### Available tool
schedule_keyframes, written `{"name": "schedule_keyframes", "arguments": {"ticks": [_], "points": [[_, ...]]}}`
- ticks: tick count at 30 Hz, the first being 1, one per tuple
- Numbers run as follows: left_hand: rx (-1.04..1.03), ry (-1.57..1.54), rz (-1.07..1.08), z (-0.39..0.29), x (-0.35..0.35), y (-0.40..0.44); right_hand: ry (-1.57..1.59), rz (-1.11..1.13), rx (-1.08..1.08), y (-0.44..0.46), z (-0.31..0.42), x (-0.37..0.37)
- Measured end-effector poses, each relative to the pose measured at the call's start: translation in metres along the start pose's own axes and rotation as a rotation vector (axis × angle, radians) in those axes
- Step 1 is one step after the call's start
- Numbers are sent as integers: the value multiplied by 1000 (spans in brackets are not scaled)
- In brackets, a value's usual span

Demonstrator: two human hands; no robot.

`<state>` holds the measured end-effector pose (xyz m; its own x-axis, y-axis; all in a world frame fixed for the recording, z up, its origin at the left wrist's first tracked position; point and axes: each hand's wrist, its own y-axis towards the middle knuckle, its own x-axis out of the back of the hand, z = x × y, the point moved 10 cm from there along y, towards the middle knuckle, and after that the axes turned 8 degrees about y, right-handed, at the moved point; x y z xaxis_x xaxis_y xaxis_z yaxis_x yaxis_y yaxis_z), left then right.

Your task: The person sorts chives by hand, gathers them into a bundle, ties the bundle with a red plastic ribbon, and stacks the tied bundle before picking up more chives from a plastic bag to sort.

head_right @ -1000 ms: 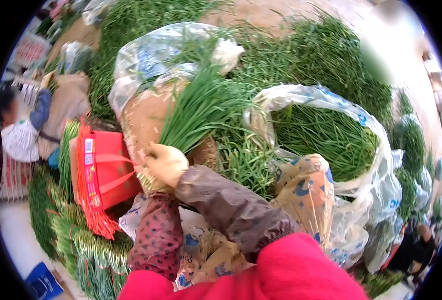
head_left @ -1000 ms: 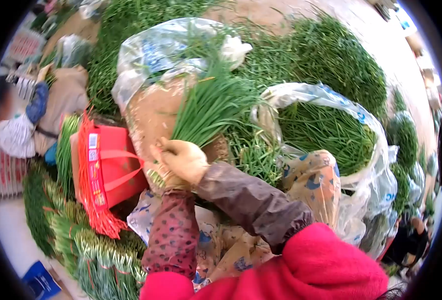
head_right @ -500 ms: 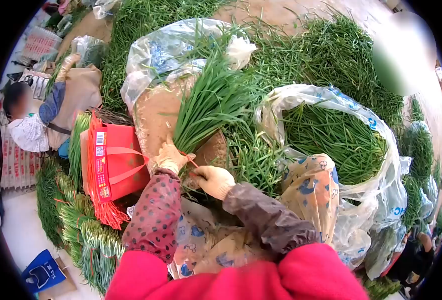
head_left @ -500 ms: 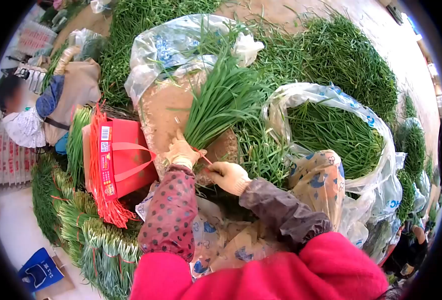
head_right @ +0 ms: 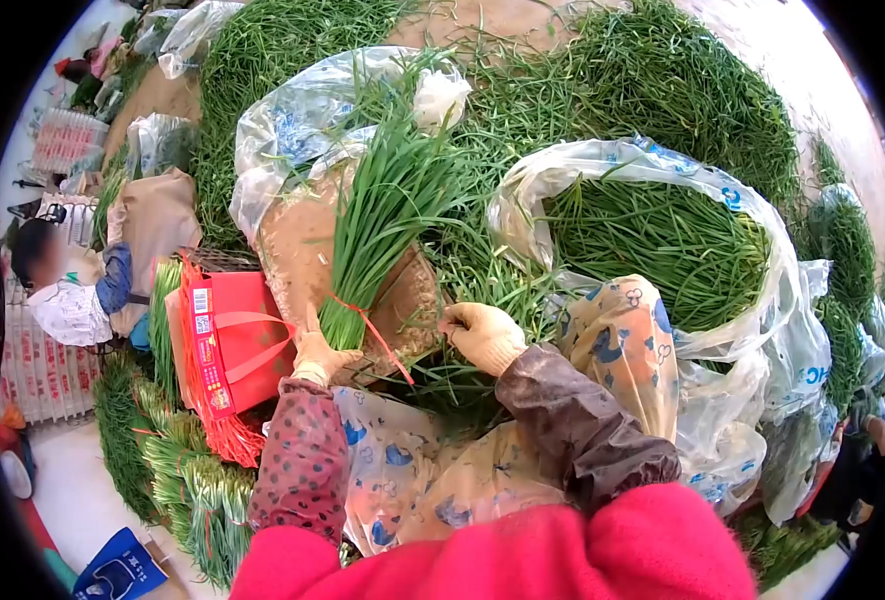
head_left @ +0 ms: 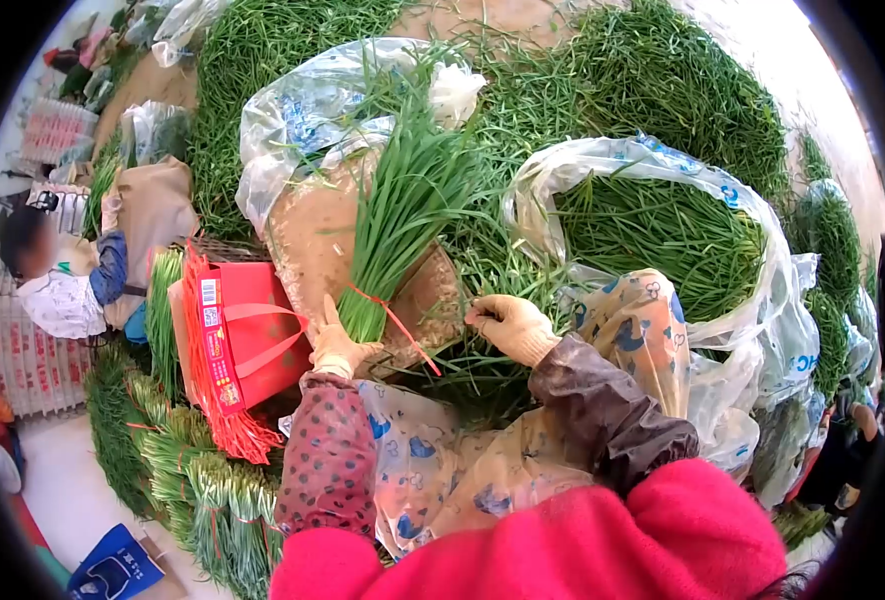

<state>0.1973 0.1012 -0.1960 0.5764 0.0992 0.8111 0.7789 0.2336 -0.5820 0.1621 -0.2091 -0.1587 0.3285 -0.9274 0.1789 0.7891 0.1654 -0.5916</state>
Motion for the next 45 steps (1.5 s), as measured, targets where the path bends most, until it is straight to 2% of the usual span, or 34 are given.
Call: {"name": "schedule_keyframes", "arguments": {"ticks": [1, 4, 5, 6, 8, 10, 12, 14, 16, 18, 20, 22, 24, 26, 27, 28, 30, 31, 32, 34, 36, 38, 39, 41, 42, 44, 45], "points": [[-65, 4, -87, -5, 3, -1, 40, -7, -14, 3, -4, -2], [-90, -42, -80, -6, 0, 2, 186, -9, -67, 7, -5, 4], [-137, -101, -117, -3, -6, 10, 278, -109, 6, 16, -7, 16], [-170, -267, -64, -3, -12, 13, 368, -205, 82, 19, 2, 32], [-105, -102, -117, 5, -20, 17, 448, -409, 105, 25, 9, 70], [-104, -143, -109, 5, -20, 17, 709, -395, 75, 41, 8, 87], [-101, -183, -102, 3, -17, 14, 788, -426, 114, 59, 16, 96], [-67, -120, -76, 1, -13, 11, 951, -316, 68, 80, 21, 88], [-72, -137, -78, 0, -13, 11, 961, -254, 6, 99, 26, 80], [-72, -151, -78, 1, -14, 9, 829, -244, -21, 115, 32, 74], [-75, -20, -164, -2, -8, 7, 720, -315, -37, 123, 34, 70], [-63, -96, -135, 0, -8, 7, 651, -405, 8, 117, 41, 73], [-86, -175, -109, 1, -14, 10, 767, -450, 74, 105, 30, 72], [-76, -165, -112, -2, -10, 10, 1078, -529, 113, 88, 9, 59], [-79, -180, -102, 0, -15, 13, 1333, -532, 137, 76, 1, 48], [-81, -193, -91, 0, -14, 13, 1455, -596, 96, 71, -19, 40], [-104, -181, -128, -2, -10, 8, 1644, -589, 145, 62, -46, 31], [-87, -159, -118, -1, -11, 9, 1588, -641, 67, 55, -53, 34], [-72, -140, -109, -2, -12, 9, 1559, -566, 161, 51, -43, 42], [-40, -167, -81, -8, -5, 3, 1461, -467, 168, 19, -5, 56], [33, -85, -88, -6, 0, -2, 1274, -215, 687, -23, 73, 94], [10, -107, -77, -5, -4, 2, 1113, -161, 777, -54, 97, 124], [39, -108, -38, -5, -3, 1, 1025, -98, 746, -63, 106, 127], [70, -115, -3, -6, -2, -2, 545, 80, 483, -63, 107, 99], [57, -78, -34, -8, 2, -4, 302, 180, 266, -67, 107, 76], [38, -38, -66, -11, 5, -5, -306, 185, 348, -54, 62, 34], [53, -43, -63, -10, 3, -4, -350, 228, 176, -46, 49, 18]]}}
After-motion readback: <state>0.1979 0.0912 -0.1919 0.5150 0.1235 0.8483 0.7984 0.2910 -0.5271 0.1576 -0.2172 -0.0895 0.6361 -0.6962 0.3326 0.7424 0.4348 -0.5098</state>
